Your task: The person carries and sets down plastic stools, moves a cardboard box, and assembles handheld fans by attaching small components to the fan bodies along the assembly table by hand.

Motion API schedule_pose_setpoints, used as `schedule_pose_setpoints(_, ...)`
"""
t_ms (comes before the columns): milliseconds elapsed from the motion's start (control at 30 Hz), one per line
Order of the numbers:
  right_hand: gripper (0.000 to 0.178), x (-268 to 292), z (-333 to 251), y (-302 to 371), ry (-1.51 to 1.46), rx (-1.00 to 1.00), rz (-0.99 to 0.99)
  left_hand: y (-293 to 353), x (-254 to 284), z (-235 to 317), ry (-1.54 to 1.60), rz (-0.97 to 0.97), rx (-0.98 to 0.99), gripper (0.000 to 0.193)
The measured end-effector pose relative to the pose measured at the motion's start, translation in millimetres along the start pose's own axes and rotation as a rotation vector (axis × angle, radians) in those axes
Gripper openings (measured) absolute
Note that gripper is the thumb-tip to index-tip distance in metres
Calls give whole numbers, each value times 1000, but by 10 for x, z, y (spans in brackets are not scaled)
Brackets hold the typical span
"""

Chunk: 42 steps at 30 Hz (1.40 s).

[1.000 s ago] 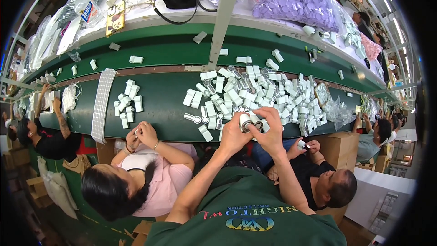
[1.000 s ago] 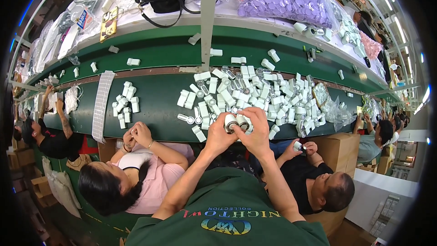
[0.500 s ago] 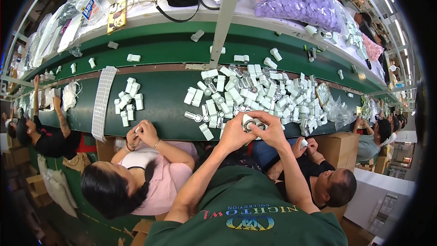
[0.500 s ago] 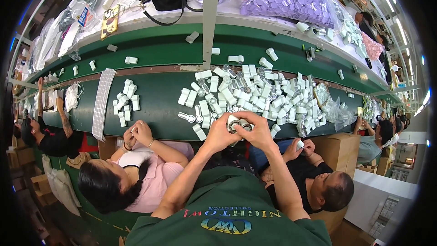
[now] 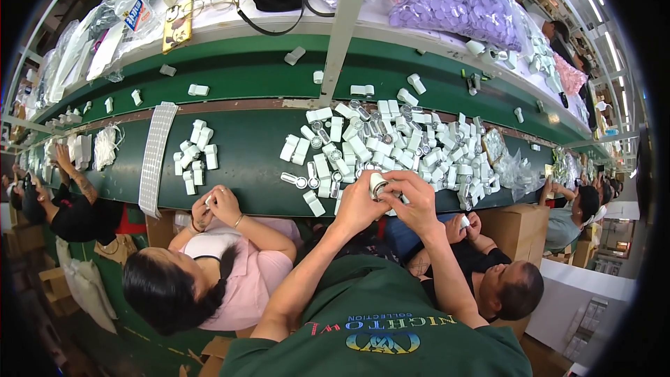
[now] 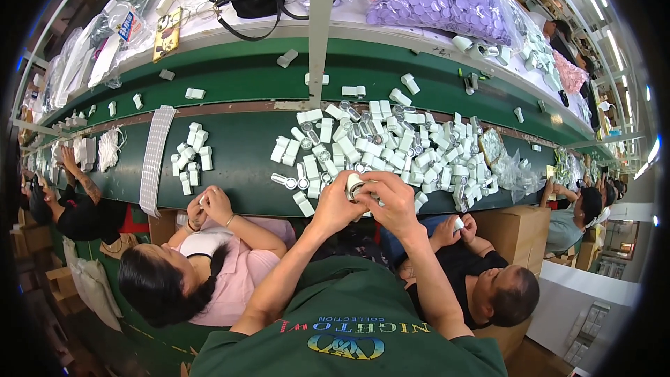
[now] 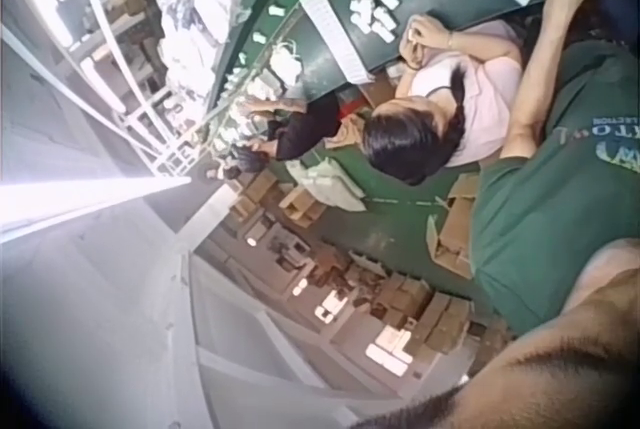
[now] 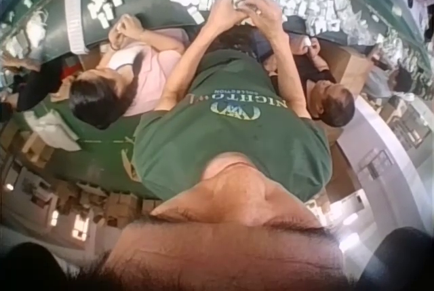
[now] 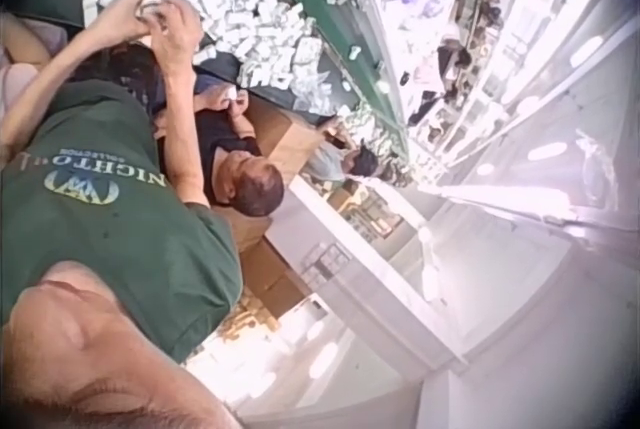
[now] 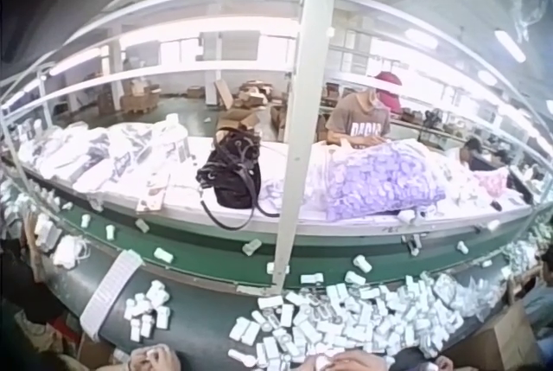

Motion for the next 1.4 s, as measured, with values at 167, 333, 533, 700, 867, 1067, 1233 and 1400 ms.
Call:
schedule_pose_setpoints(167,24,-12,-11,-19,-6,5,8,-7,32,41,-86,84,-105,54)
schedule_pose_setpoints(333,24,6,-5,-52,-5,37,4,-15,28,59,-110,71,-94,54)
schedule_pose_setpoints(533,27,34,-69,-1,-29,128,9,14,23,71,-57,32,-66,54)
schedule_pose_setpoints(700,23,50,-10,29,-95,29,42,31,16,103,-64,33,-117,55)
schedule_pose_setpoints(867,25,45,25,18,-60,-32,5,22,19,114,-94,42,-125,56)
schedule_pose_setpoints(1067,27,2,98,-81,-98,-97,-45,2,27,75,-112,42,-112,52)
schedule_pose_setpoints(1233,25,-62,111,-132,-108,-114,-107,-51,23,32,-76,-36,18,54)
schedule_pose_setpoints(1400,25,-110,190,-138,-105,-233,-167,-133,63,78,-132,-55,-4,55)
Point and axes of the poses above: each hand's wrist, its own y-axis away from the middle knuckle, its own x-axis out of the back of the hand, z = x × y, the point moved 6 cm from there along -y, towards the middle knuckle, and after that the axes turned 14 degrees about z, right-handed, at the moved point
